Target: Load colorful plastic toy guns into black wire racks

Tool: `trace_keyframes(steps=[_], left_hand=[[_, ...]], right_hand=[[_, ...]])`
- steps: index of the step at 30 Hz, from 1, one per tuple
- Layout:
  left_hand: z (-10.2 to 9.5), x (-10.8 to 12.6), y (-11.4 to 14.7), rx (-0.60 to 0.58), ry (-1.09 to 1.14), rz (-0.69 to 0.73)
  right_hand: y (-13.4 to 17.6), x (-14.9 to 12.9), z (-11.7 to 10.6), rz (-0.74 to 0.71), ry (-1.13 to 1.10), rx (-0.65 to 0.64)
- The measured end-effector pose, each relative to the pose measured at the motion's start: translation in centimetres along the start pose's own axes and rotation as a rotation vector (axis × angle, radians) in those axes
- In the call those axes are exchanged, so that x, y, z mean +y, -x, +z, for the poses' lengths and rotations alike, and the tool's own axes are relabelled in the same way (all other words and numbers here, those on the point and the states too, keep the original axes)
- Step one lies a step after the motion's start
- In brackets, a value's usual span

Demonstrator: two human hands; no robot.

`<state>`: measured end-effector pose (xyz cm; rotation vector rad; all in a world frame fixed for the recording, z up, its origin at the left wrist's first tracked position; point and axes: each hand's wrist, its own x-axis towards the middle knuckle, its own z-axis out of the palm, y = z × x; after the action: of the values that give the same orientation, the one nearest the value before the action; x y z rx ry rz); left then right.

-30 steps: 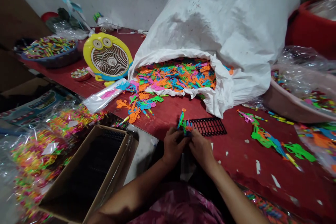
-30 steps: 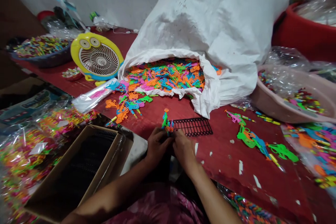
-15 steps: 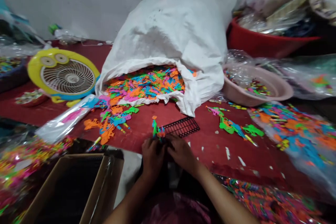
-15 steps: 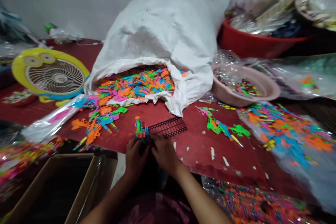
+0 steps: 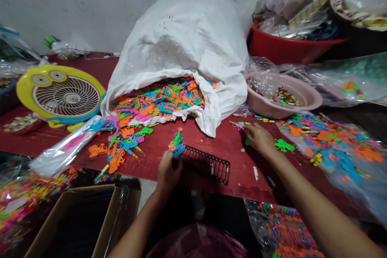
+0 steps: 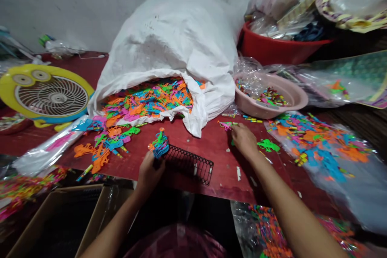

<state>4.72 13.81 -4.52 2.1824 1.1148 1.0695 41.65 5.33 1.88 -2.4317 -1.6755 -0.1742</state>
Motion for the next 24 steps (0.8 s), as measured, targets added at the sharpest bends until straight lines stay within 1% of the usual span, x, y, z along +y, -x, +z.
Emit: trace_keyframes(steps=[2, 4, 5, 7, 9, 10, 11, 13, 15, 16, 18, 20, 21, 24], left_hand=[[-0.1, -0.5, -0.8, 0.003, -0.001, -0.016], [-0.2, -1.0, -1.6, 0.001, 0.0, -0.026], [-0.2, -1.2, -1.9, -0.005, 0.006, -0.03], [-0.4, -1.5, -2.5, -0.029, 0.021, -0.039], [-0.5, -1.6, -3.0, -0.054, 0.036, -0.043], [-0.5, -1.7, -3.2, -0.067, 0.046, -0.04], [-0.4, -1.6, -3.4, -0.076, 0.059, -0.031], [-0.3, -1.7, -3.8, -0.091, 0.084, -0.004], [-0.1, -1.7, -4.2, -0.105, 0.096, 0.019], [-0.1, -1.7, -4.4, -0.111, 0.098, 0.025], [0.0, -1.8, -4.6, -0.118, 0.106, 0.026], [0.1, -1.7, -4.7, -0.124, 0.13, 0.016], [0.1, -1.7, -4.7, -0.129, 0.141, 0.005], [0.2, -1.5, -4.8, -0.133, 0.148, -0.017]], right_hand=[[-2.3, 0.0, 0.5, -0.102, 0.075, -0.066], [-3.9, -0.5, 0.9, -0.182, 0.109, -0.121], [-4.4, -1.0, 1.0, -0.194, 0.122, -0.148], [-4.9, -2.0, 1.2, -0.168, 0.142, -0.213], [-4.9, -3.0, 1.3, -0.163, 0.115, -0.279], [-4.9, -3.3, 1.3, -0.183, 0.069, -0.295], [-4.8, -3.6, 1.3, -0.21, 0.006, -0.29], [-4.8, -3.5, 1.1, -0.23, -0.117, -0.225], [-4.8, -2.8, 0.6, -0.17, -0.182, -0.167], [-4.7, -2.4, 0.3, -0.137, -0.196, -0.166], [-4.4, -1.6, -0.3, -0.103, -0.211, -0.227], [-3.7, -1.0, -0.9, -0.116, -0.186, -0.312], [-3.3, -0.9, -1.1, -0.121, -0.141, -0.328], [-2.5, -0.9, -1.2, -0.1, 0.062, -0.31]])
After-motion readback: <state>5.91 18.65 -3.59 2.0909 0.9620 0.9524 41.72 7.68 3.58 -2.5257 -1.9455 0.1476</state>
